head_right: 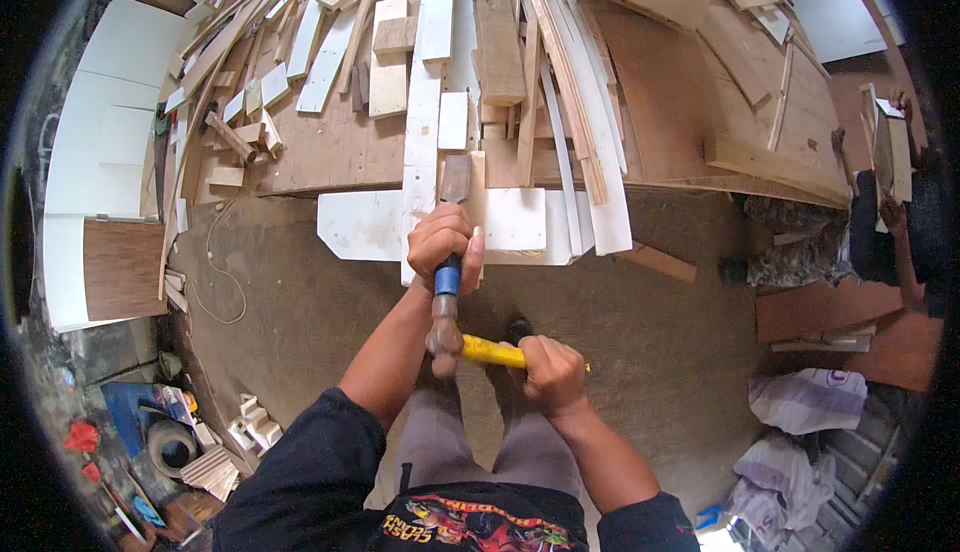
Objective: The person uses a chisel and a hammer to carve into a piece of wood on a workbench, then removes the excess wood by hand.
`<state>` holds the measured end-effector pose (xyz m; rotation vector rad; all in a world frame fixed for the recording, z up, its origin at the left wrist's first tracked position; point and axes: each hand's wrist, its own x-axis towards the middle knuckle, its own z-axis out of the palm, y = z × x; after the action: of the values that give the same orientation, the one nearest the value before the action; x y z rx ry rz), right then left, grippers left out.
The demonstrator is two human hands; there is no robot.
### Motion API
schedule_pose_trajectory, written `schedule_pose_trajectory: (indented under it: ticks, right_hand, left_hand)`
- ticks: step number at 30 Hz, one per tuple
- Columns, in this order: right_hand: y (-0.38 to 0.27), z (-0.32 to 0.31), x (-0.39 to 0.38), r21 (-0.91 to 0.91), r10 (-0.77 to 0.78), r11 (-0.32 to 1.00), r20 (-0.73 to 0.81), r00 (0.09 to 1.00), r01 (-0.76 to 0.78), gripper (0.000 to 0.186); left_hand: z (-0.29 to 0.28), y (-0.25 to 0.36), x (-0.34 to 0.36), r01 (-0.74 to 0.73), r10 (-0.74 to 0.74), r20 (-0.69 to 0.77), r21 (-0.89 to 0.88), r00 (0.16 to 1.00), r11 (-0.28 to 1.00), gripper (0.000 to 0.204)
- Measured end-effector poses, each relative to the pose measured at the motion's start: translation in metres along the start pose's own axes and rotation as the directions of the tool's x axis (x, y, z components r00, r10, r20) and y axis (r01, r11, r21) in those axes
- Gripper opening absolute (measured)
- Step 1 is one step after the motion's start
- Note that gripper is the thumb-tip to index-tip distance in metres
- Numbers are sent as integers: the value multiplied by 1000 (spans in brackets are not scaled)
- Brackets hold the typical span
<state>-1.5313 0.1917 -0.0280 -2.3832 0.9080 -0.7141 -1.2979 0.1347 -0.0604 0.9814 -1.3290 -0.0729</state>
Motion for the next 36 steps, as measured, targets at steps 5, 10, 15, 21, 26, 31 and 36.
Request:
schedule_pose_trajectory:
  ticks: [5,10,15,21,26,31,36]
  right_hand:
    - [11,8,-2,25,-2,1000,13,1000,1,30]
    - [0,-8,-12,124,-156,978,-86,984,166,32]
    - [11,11,-6,10,6,1000,29,1000,-6,31]
    - [10,17,-2,17,58,998,13,998,-58,31]
    - [-4,-6,-15,93,-172,979,-81,982,179,30]
    - [4,11,-4,-48,24,999,-6,1000,-24,38]
    - [9,12,1,43,-79,996,-58,995,82,32]
  left_hand:
    - [4,-4,-1,-41,41,1,18,999,999,29]
    - [1,-6,-1,-55,55,1,29,998,998,27]
    - [3,-4,-4,-21,21,-21,10,1000,1000,26]
    - [3,-4,1,-53,53,-33,24,998,998,28]
    - [0,-2,-5,-32,32,-17,11,999,999,29]
    - [1,-6,-3,-19,19,-39,3,999,1000,31]
    - [2,-5,-5,-36,35,-40,-11,999,999,31]
